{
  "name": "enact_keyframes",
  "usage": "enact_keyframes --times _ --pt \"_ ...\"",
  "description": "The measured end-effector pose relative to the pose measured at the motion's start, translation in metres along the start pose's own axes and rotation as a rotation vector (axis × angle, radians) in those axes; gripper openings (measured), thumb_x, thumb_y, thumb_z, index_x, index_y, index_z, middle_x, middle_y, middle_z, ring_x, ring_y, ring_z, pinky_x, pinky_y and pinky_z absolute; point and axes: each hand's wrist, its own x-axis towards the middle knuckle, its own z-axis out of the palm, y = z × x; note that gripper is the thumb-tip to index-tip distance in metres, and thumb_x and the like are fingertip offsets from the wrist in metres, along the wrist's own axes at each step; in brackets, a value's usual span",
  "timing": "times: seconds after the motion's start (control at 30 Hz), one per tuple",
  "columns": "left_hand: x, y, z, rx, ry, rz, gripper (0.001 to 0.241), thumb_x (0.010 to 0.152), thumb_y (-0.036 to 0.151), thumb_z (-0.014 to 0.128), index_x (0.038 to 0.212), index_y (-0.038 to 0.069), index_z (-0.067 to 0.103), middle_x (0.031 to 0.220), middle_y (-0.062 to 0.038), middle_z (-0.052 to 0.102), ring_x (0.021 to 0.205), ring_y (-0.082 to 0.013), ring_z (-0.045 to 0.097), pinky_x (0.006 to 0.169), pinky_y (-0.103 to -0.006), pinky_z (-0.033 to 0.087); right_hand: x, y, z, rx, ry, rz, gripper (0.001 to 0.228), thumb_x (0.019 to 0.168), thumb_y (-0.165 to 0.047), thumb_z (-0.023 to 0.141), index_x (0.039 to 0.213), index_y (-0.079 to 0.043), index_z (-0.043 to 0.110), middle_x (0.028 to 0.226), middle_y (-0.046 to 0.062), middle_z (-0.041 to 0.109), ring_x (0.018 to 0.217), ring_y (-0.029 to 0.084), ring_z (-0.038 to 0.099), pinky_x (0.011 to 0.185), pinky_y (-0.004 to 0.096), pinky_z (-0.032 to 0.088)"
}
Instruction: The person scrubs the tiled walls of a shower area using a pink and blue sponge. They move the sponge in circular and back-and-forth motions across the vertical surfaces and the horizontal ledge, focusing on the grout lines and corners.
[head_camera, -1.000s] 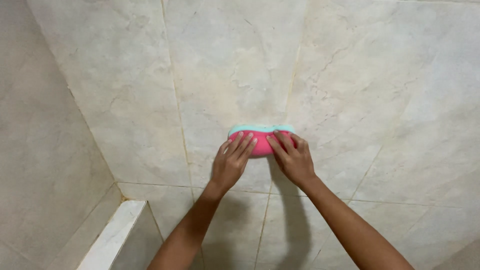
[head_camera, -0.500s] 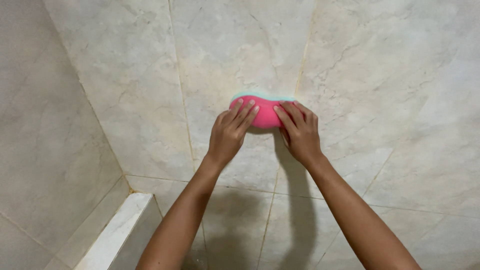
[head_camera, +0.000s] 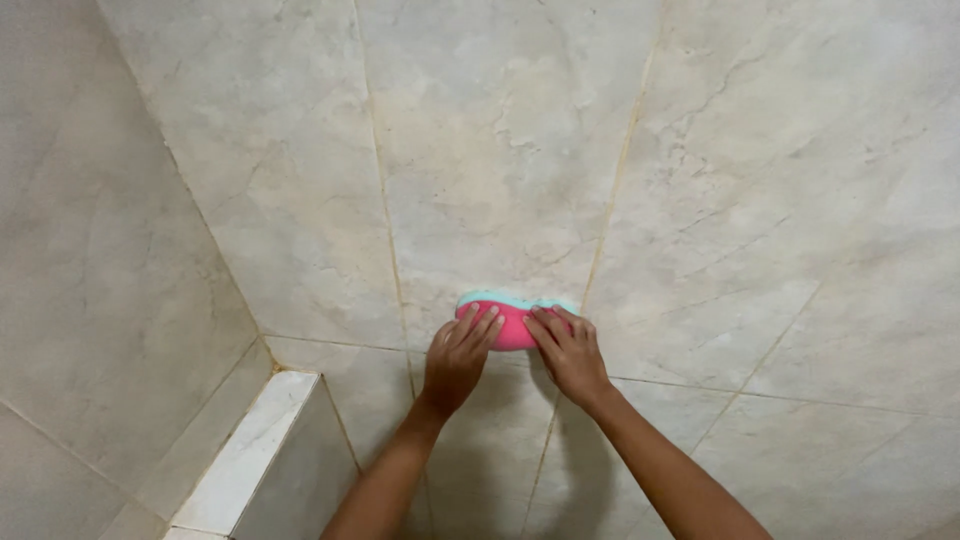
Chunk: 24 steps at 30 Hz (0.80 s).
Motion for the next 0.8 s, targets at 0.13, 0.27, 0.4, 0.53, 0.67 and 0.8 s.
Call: enact_keyframes --times 0.13,0.27,0.4,0.53,0.67,0.8 --pt "0.032 -0.009 -0.023 0.030 -0.053 0.028 0.050 0.089 0.004 0.060 0.139 0.009 0.061 0.149 -0.010 0.059 0.139 -0.0292 0.053 0.107 -0.0467 0.047 0.026 0.000 -0.012 0.021 0.040 0.019 0.048 0.088 -0.011 0.071 0.135 -0.015 0.063 0.139 0.005 0.060 0.128 0.029 0.053 0.103 0.046 0.041" --pt "0.076 -0.032 -0.049 0.020 0.022 -0.001 0.052 0.091 0.001 0.060 0.143 0.010 0.061 0.152 -0.009 0.056 0.143 -0.0297 0.050 0.109 -0.0465 0.046 0.083 0.000 -0.029 -0.054 0.166 0.001 0.050 0.086 -0.009 0.074 0.135 -0.015 0.065 0.138 0.006 0.061 0.126 0.032 0.052 0.102 0.047 0.042" --pt "0.116 -0.063 -0.069 0.062 0.146 0.000 0.053 0.094 -0.002 0.063 0.145 0.010 0.061 0.155 -0.007 0.054 0.147 -0.0281 0.047 0.108 -0.0469 0.046 0.143 -0.005 -0.044 -0.069 0.278 -0.009 0.049 0.090 -0.008 0.076 0.138 -0.015 0.064 0.141 0.005 0.060 0.128 0.033 0.051 0.106 0.047 0.040" --pt "0.136 -0.093 -0.088 0.116 0.171 0.008 0.054 0.094 -0.005 0.064 0.145 0.013 0.060 0.156 -0.005 0.054 0.148 -0.0276 0.047 0.107 -0.0463 0.046 0.181 -0.022 -0.050 -0.050 0.295 0.017 0.052 0.091 -0.007 0.075 0.141 -0.015 0.063 0.143 0.006 0.059 0.128 0.034 0.050 0.108 0.048 0.039" --pt "0.120 -0.110 -0.094 0.071 0.144 -0.024 0.057 0.093 -0.007 0.065 0.146 0.013 0.061 0.153 -0.004 0.057 0.144 -0.0245 0.050 0.106 -0.0424 0.046 0.186 -0.032 -0.030 -0.026 0.259 0.031 0.055 0.090 -0.007 0.075 0.143 -0.014 0.062 0.145 0.006 0.059 0.124 0.033 0.051 0.105 0.047 0.038" --pt "0.079 -0.117 -0.081 0.011 0.102 -0.089 0.056 0.091 -0.005 0.065 0.145 0.013 0.061 0.149 -0.004 0.060 0.142 -0.0235 0.052 0.107 -0.0433 0.045 0.166 -0.043 0.003 -0.079 0.197 -0.011 0.053 0.092 -0.008 0.073 0.144 -0.016 0.062 0.145 0.003 0.060 0.121 0.029 0.053 0.101 0.045 0.039"
